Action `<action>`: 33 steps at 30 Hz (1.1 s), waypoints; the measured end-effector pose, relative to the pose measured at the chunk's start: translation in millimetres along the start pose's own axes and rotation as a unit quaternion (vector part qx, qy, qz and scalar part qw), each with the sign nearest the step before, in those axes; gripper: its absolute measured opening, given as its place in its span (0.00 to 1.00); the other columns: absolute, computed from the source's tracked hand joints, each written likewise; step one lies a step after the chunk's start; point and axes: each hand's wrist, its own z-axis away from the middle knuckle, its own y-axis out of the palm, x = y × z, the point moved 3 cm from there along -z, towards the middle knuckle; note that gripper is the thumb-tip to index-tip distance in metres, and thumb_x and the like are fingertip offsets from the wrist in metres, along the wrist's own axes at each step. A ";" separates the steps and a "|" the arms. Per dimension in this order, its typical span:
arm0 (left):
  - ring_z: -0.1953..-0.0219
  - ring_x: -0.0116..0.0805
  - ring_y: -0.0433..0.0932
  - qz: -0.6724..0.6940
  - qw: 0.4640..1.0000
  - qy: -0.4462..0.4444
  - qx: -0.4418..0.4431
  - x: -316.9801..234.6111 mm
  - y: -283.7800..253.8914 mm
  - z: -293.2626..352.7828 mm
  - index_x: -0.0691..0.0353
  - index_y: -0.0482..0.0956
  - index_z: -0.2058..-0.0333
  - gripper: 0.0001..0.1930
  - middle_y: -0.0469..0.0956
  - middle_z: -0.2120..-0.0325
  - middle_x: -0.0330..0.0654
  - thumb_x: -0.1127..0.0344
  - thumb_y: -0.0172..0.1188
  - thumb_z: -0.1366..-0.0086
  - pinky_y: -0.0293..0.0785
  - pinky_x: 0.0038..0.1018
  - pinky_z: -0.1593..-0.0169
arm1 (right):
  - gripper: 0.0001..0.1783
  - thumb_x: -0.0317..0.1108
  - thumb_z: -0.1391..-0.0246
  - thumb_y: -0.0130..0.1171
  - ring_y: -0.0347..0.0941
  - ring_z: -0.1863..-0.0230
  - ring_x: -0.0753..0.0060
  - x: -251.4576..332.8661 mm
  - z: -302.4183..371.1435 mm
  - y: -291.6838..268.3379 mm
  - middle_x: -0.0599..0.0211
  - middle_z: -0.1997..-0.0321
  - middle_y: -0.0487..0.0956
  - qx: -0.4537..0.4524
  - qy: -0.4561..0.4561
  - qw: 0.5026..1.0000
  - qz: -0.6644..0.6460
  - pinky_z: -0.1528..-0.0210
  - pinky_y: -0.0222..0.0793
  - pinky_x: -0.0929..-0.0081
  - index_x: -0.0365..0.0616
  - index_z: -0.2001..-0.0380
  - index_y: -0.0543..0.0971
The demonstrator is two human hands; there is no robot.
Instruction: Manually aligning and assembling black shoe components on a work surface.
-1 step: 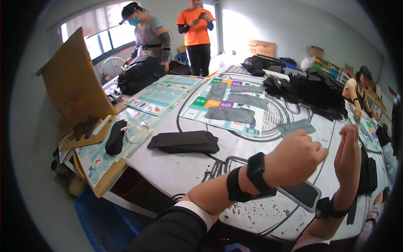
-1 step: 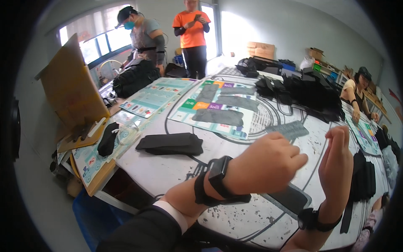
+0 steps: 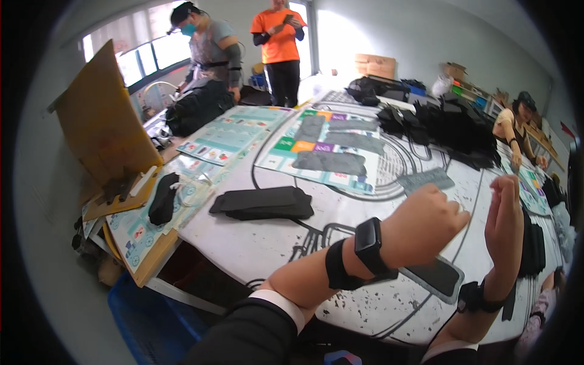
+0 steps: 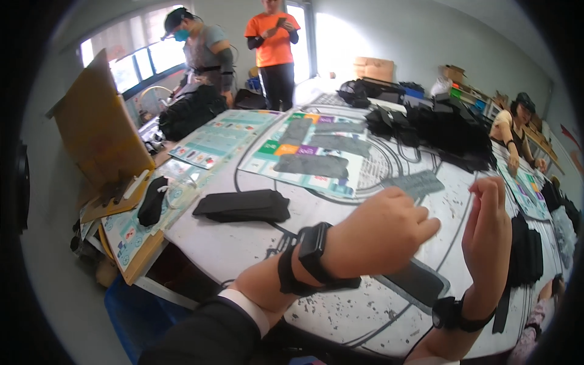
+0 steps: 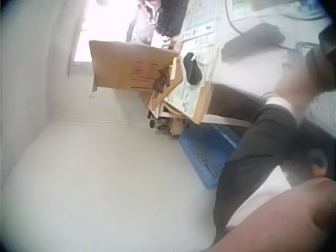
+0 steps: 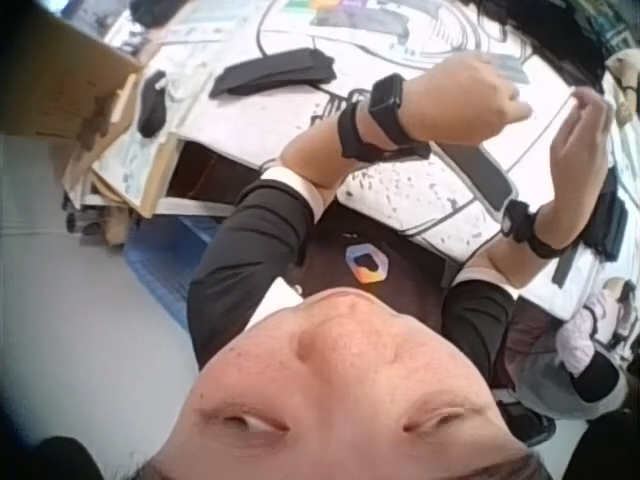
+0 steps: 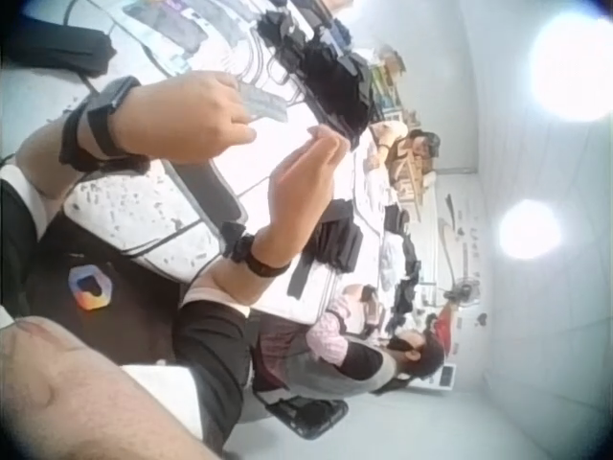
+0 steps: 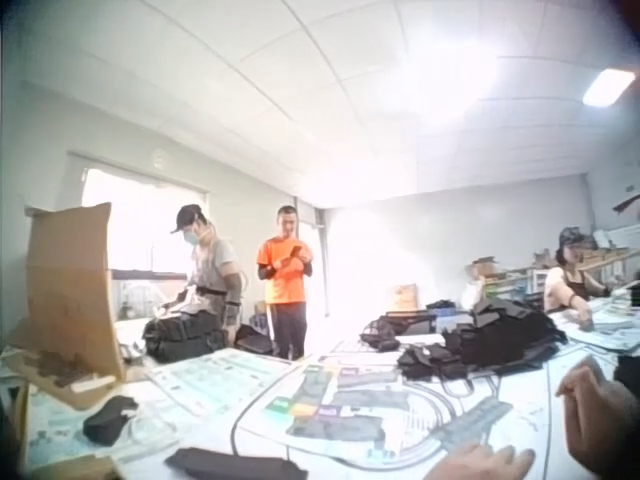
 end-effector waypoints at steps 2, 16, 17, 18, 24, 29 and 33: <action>0.75 0.37 0.72 -0.029 0.997 -0.005 0.067 6.0 14.6 4.1 0.60 0.74 0.71 0.07 0.72 0.81 0.36 0.70 0.54 0.53 0.65 0.30 0.65 | 0.11 0.23 0.55 0.53 0.66 0.68 0.54 15.0 -0.3 -10.0 0.56 0.67 0.65 0.057 -0.031 0.996 -0.065 0.65 0.63 0.69 0.41 0.65 0.70; 0.67 0.38 0.76 0.467 0.868 -0.164 -0.050 -11.6 49.6 6.1 0.59 0.76 0.67 0.10 0.74 0.73 0.42 0.72 0.53 0.50 0.69 0.32 0.60 | 0.31 0.55 0.58 0.53 0.58 0.53 0.51 65.9 11.1 -7.0 0.55 0.60 0.64 0.234 -0.226 0.917 -0.233 0.44 0.50 0.48 0.43 0.55 0.75; 0.67 0.38 0.76 0.465 0.868 -0.168 -0.051 -9.9 51.8 6.3 0.59 0.76 0.67 0.10 0.74 0.73 0.42 0.72 0.53 0.50 0.69 0.32 0.60 | 0.33 0.57 0.57 0.52 0.60 0.53 0.51 63.2 10.5 -7.0 0.53 0.59 0.65 0.195 -0.198 0.927 -0.252 0.45 0.52 0.48 0.42 0.54 0.73; 0.68 0.38 0.75 0.267 0.958 -0.086 0.052 -16.2 53.9 5.5 0.59 0.77 0.71 0.08 0.75 0.75 0.41 0.73 0.54 0.52 0.68 0.32 0.62 | 0.34 0.58 0.57 0.54 0.63 0.55 0.52 63.6 8.4 -9.0 0.51 0.59 0.67 0.185 -0.189 0.933 -0.243 0.47 0.55 0.48 0.42 0.53 0.70; 0.63 0.37 0.72 0.034 0.976 0.006 0.217 -20.8 56.8 1.8 0.56 0.74 0.76 0.02 0.73 0.72 0.42 0.68 0.53 0.49 0.66 0.28 0.61 | 0.32 0.48 0.55 0.59 0.64 0.50 0.59 56.0 38.7 -25.4 0.59 0.50 0.65 0.014 -0.245 0.929 -0.275 0.48 0.57 0.56 0.54 0.46 0.62; 0.74 0.34 0.73 -0.011 0.995 0.046 0.085 -18.9 44.9 -2.5 0.56 0.72 0.79 0.01 0.71 0.78 0.36 0.69 0.53 0.51 0.65 0.28 0.65 | 0.22 0.37 0.51 0.60 0.68 0.58 0.68 77.9 27.8 -34.4 0.65 0.58 0.65 -0.411 -0.522 0.738 -0.117 0.55 0.69 0.73 0.44 0.57 0.65; 0.74 0.36 0.72 -0.029 0.998 0.029 0.043 -0.4 16.6 -2.1 0.58 0.71 0.78 0.01 0.69 0.80 0.37 0.71 0.53 0.53 0.66 0.29 0.66 | 0.23 0.32 0.49 0.51 0.62 0.49 0.61 41.9 55.7 -36.7 0.67 0.46 0.61 -0.360 -0.334 0.868 -0.077 0.46 0.56 0.55 0.62 0.51 0.59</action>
